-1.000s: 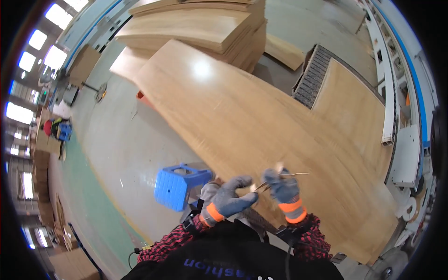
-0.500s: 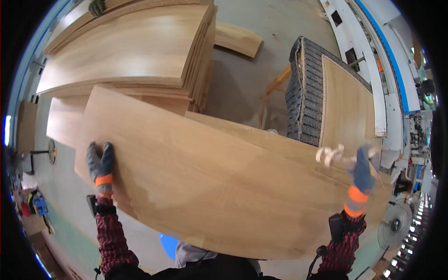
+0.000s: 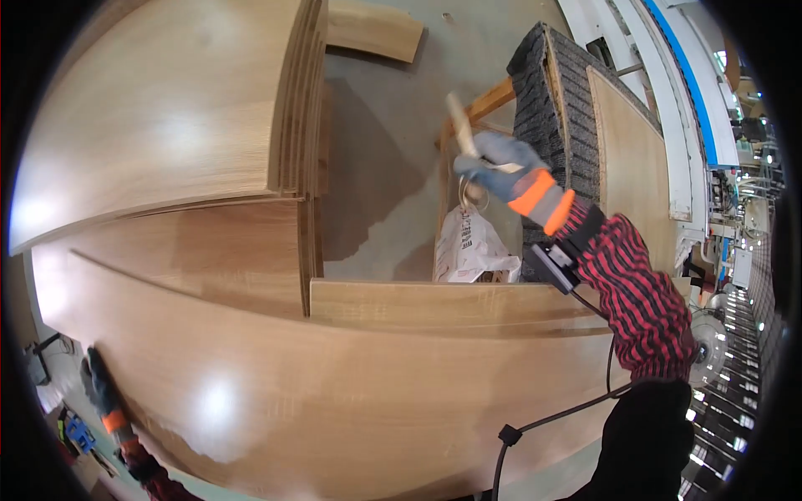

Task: Stack and organize large wooden boards in a furniture manufacturing facility.

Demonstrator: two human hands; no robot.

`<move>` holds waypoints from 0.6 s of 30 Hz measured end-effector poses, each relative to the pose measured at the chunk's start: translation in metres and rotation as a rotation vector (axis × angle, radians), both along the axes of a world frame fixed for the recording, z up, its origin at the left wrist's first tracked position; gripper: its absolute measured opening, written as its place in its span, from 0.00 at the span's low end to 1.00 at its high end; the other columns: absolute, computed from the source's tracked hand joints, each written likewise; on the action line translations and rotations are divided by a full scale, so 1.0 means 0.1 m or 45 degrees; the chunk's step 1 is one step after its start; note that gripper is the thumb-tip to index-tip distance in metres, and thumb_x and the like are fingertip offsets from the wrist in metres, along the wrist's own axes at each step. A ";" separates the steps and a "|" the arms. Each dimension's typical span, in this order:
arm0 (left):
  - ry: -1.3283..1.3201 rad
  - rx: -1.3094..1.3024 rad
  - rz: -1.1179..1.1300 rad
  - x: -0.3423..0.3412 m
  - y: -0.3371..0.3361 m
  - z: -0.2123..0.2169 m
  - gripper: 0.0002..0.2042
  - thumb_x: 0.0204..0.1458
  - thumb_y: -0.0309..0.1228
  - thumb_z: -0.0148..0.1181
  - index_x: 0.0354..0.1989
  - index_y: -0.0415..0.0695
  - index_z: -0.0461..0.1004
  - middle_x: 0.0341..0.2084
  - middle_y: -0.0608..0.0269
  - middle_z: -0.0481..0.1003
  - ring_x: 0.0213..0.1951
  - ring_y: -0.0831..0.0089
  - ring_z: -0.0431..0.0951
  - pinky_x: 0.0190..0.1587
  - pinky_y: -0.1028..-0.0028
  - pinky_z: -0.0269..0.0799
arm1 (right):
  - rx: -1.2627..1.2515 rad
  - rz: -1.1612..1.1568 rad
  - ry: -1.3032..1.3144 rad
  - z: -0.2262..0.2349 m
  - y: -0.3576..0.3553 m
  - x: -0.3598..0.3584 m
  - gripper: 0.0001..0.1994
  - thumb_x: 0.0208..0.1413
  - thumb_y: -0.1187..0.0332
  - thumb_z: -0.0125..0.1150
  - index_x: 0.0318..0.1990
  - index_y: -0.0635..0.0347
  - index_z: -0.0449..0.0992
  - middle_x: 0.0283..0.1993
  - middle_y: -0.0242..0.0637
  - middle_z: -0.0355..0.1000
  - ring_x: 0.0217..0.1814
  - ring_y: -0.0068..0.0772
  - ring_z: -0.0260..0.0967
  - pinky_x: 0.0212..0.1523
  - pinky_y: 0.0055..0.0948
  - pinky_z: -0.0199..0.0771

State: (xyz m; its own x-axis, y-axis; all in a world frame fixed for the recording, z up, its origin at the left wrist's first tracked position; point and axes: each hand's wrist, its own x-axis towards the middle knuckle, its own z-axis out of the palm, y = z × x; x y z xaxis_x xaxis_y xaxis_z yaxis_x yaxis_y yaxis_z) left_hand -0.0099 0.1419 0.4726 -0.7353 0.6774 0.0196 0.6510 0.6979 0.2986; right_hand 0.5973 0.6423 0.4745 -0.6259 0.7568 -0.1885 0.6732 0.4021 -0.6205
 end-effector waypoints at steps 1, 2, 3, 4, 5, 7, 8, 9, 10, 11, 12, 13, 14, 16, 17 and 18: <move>-0.022 -0.060 0.052 0.02 -0.15 -0.04 0.21 0.54 0.41 0.43 0.50 0.37 0.63 0.48 0.53 0.64 0.48 0.66 0.63 0.52 0.72 0.56 | -0.275 -0.090 -0.034 -0.14 -0.03 0.02 0.13 0.45 0.58 0.56 0.26 0.59 0.69 0.21 0.39 0.66 0.25 0.35 0.66 0.27 0.30 0.65; -0.112 -0.099 0.150 -0.06 -0.37 -0.01 0.22 0.55 0.41 0.41 0.53 0.39 0.61 0.49 0.54 0.63 0.50 0.66 0.61 0.55 0.71 0.53 | -0.289 -0.090 -0.027 -0.36 -0.02 0.03 0.13 0.45 0.58 0.56 0.26 0.59 0.69 0.21 0.39 0.66 0.25 0.35 0.66 0.27 0.30 0.65; -0.122 -0.114 0.146 -0.02 -0.48 -0.01 0.22 0.55 0.41 0.41 0.53 0.39 0.61 0.49 0.54 0.63 0.50 0.66 0.61 0.55 0.71 0.53 | -0.409 0.159 -0.367 -0.54 -0.03 0.05 0.13 0.44 0.58 0.57 0.27 0.59 0.69 0.23 0.40 0.67 0.26 0.37 0.67 0.28 0.32 0.66; -0.115 -0.074 0.171 0.05 -0.56 0.02 0.22 0.55 0.40 0.40 0.53 0.39 0.60 0.49 0.55 0.62 0.50 0.67 0.61 0.55 0.71 0.53 | -0.528 0.414 -0.697 -0.71 -0.05 0.08 0.13 0.43 0.59 0.57 0.27 0.59 0.70 0.24 0.40 0.68 0.28 0.39 0.68 0.29 0.34 0.67; -0.108 -0.033 0.194 0.13 -0.62 0.06 0.22 0.56 0.40 0.38 0.54 0.39 0.60 0.50 0.55 0.62 0.51 0.68 0.61 0.55 0.72 0.53 | -0.545 0.413 -0.700 -0.88 -0.09 0.17 0.13 0.43 0.59 0.57 0.27 0.59 0.70 0.24 0.40 0.68 0.28 0.39 0.68 0.29 0.34 0.67; -0.102 0.052 0.244 0.32 -0.66 0.18 0.21 0.57 0.40 0.35 0.54 0.39 0.58 0.51 0.57 0.62 0.51 0.69 0.61 0.56 0.72 0.52 | -0.539 0.850 -0.587 -1.00 -0.24 0.35 0.18 0.44 0.53 0.55 0.34 0.59 0.70 0.31 0.43 0.68 0.37 0.45 0.66 0.39 0.35 0.65; -0.094 0.101 0.267 0.41 -0.62 0.22 0.21 0.57 0.39 0.34 0.55 0.39 0.58 0.51 0.57 0.62 0.51 0.70 0.61 0.57 0.73 0.52 | -0.549 0.847 -0.588 -1.05 -0.29 0.40 0.18 0.44 0.53 0.55 0.34 0.59 0.70 0.31 0.43 0.68 0.37 0.45 0.66 0.39 0.35 0.65; -0.106 0.054 0.278 0.47 -0.64 0.21 0.21 0.57 0.39 0.34 0.55 0.39 0.58 0.51 0.57 0.62 0.51 0.70 0.61 0.57 0.73 0.52 | -0.683 1.000 -0.523 -1.17 -0.38 0.36 0.18 0.45 0.53 0.55 0.34 0.59 0.71 0.32 0.43 0.68 0.37 0.45 0.66 0.39 0.35 0.65; -0.083 0.028 0.269 0.54 -0.58 0.24 0.23 0.56 0.41 0.35 0.55 0.39 0.57 0.51 0.57 0.62 0.51 0.69 0.62 0.56 0.73 0.53 | -0.787 1.137 -0.445 -1.21 -0.45 0.32 0.18 0.45 0.53 0.55 0.35 0.59 0.71 0.33 0.44 0.68 0.37 0.45 0.66 0.39 0.35 0.65; -0.061 0.002 0.257 0.60 -0.52 0.28 0.24 0.54 0.43 0.37 0.55 0.39 0.57 0.51 0.56 0.62 0.51 0.69 0.62 0.56 0.72 0.54 | -0.807 1.137 -0.439 -1.25 -0.53 0.27 0.18 0.45 0.53 0.55 0.35 0.59 0.71 0.33 0.44 0.68 0.37 0.45 0.66 0.39 0.35 0.65; -0.036 -0.021 0.247 0.66 -0.48 0.34 0.26 0.53 0.44 0.39 0.55 0.38 0.56 0.51 0.55 0.62 0.51 0.68 0.62 0.55 0.72 0.55 | -0.797 1.145 -0.363 -1.25 -0.61 0.17 0.18 0.45 0.53 0.55 0.34 0.60 0.71 0.33 0.44 0.69 0.37 0.45 0.66 0.38 0.35 0.65; -0.019 -0.038 0.231 0.71 -0.41 0.37 0.27 0.52 0.46 0.40 0.55 0.38 0.55 0.51 0.55 0.62 0.50 0.67 0.63 0.54 0.72 0.56 | -0.784 1.144 -0.295 -1.19 -0.64 0.09 0.18 0.44 0.53 0.55 0.34 0.60 0.71 0.34 0.45 0.69 0.37 0.45 0.66 0.38 0.35 0.65; -0.002 -0.057 0.216 0.77 -0.35 0.39 0.29 0.51 0.47 0.42 0.55 0.38 0.55 0.51 0.54 0.62 0.50 0.66 0.63 0.54 0.72 0.57 | -0.799 1.138 -0.294 -1.06 -0.59 -0.01 0.18 0.44 0.53 0.55 0.34 0.60 0.71 0.34 0.45 0.69 0.37 0.45 0.66 0.38 0.35 0.65; 0.011 -0.069 0.188 0.90 -0.17 0.37 0.32 0.48 0.50 0.45 0.56 0.37 0.53 0.51 0.52 0.62 0.50 0.65 0.63 0.53 0.72 0.59 | -1.203 0.817 -0.338 -0.68 -0.38 -0.18 0.19 0.44 0.53 0.57 0.33 0.61 0.71 0.33 0.45 0.69 0.35 0.41 0.66 0.35 0.33 0.65; 0.023 -0.077 0.175 0.97 -0.09 0.38 0.34 0.47 0.52 0.47 0.56 0.37 0.53 0.50 0.52 0.62 0.50 0.64 0.64 0.52 0.72 0.60 | -1.208 0.809 -0.347 -0.72 -0.42 -0.11 0.19 0.44 0.53 0.57 0.33 0.61 0.71 0.33 0.45 0.69 0.35 0.41 0.66 0.35 0.33 0.65; 0.041 -0.080 0.160 1.03 0.02 0.39 0.36 0.46 0.53 0.48 0.56 0.37 0.52 0.50 0.51 0.62 0.50 0.63 0.64 0.51 0.72 0.61 | -1.275 1.007 -0.611 -0.79 -0.50 0.01 0.18 0.43 0.54 0.58 0.32 0.62 0.71 0.31 0.44 0.68 0.34 0.40 0.66 0.35 0.32 0.64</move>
State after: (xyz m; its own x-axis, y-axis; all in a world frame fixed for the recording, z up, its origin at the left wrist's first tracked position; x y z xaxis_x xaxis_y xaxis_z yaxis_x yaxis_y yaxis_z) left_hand 0.0930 0.1440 0.5118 -0.8141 0.5808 0.0048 0.5658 0.7911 0.2324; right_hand 0.5978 0.5925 0.3952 -0.5427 -0.3580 -0.7598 0.7051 0.2973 -0.6437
